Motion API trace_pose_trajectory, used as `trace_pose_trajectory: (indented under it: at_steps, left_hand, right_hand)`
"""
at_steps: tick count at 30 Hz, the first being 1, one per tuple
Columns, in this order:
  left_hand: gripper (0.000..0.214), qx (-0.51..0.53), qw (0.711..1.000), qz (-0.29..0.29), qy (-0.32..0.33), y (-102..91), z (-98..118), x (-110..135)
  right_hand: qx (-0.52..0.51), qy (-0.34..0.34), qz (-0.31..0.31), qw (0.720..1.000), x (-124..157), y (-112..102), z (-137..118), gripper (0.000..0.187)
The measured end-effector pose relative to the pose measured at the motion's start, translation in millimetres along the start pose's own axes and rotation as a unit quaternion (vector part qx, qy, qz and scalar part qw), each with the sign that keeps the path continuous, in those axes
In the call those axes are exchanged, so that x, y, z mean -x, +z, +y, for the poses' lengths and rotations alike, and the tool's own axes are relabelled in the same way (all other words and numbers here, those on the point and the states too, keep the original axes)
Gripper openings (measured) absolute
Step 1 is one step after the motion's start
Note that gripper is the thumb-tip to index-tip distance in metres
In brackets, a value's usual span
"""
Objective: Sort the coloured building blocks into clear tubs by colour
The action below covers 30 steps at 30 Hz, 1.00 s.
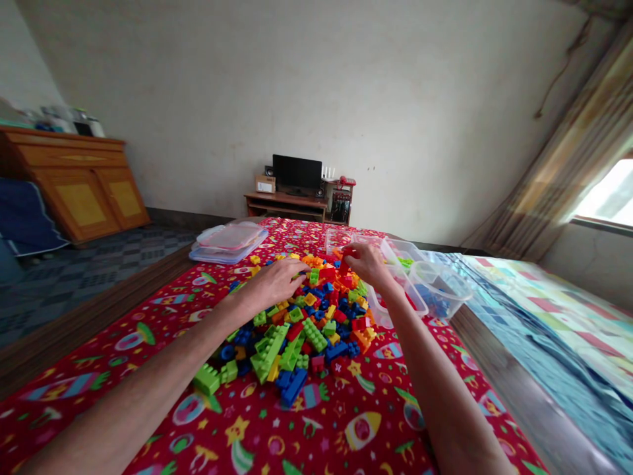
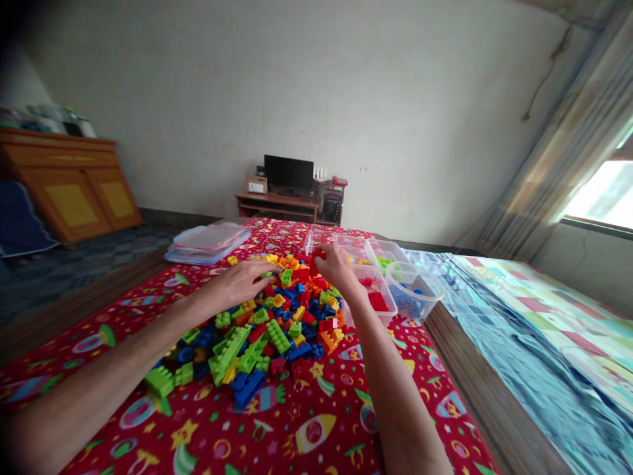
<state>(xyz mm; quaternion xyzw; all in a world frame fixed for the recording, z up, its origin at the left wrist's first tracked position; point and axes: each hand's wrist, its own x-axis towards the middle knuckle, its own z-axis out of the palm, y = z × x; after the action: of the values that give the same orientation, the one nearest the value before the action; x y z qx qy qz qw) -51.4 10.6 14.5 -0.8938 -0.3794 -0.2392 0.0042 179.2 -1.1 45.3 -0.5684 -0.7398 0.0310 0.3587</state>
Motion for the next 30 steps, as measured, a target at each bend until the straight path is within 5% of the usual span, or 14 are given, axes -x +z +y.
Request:
trace_pose_trajectory:
  at_steps: [9, 16, 23, 30]
  left_hand:
    - [0.037, 0.015, 0.998, 0.015, 0.067, 28.8, -3.1, -19.4]
    - [0.014, -0.071, 0.996, -0.043, -0.033, 38.3, 6.2, -55.3]
    - [0.021, -0.006, 0.997, 0.013, -0.074, 36.7, 12.6, -47.7]
    - [0.04, 0.208, 0.959, 0.069, -0.178, 21.2, 16.8, -32.5]
  right_hand:
    - [-0.029, -0.021, 0.016, 0.999, -2.6, 10.1, -1.7, 0.023]
    - [0.014, -0.006, 0.062, 0.998, -3.2, 11.7, 4.8, 0.021]
    - [-0.047, 0.035, 0.062, 0.996, -3.3, -6.8, 7.3, 0.017]
    - [-0.263, -0.052, -0.098, 0.958, -3.3, 8.4, 1.0, 0.023]
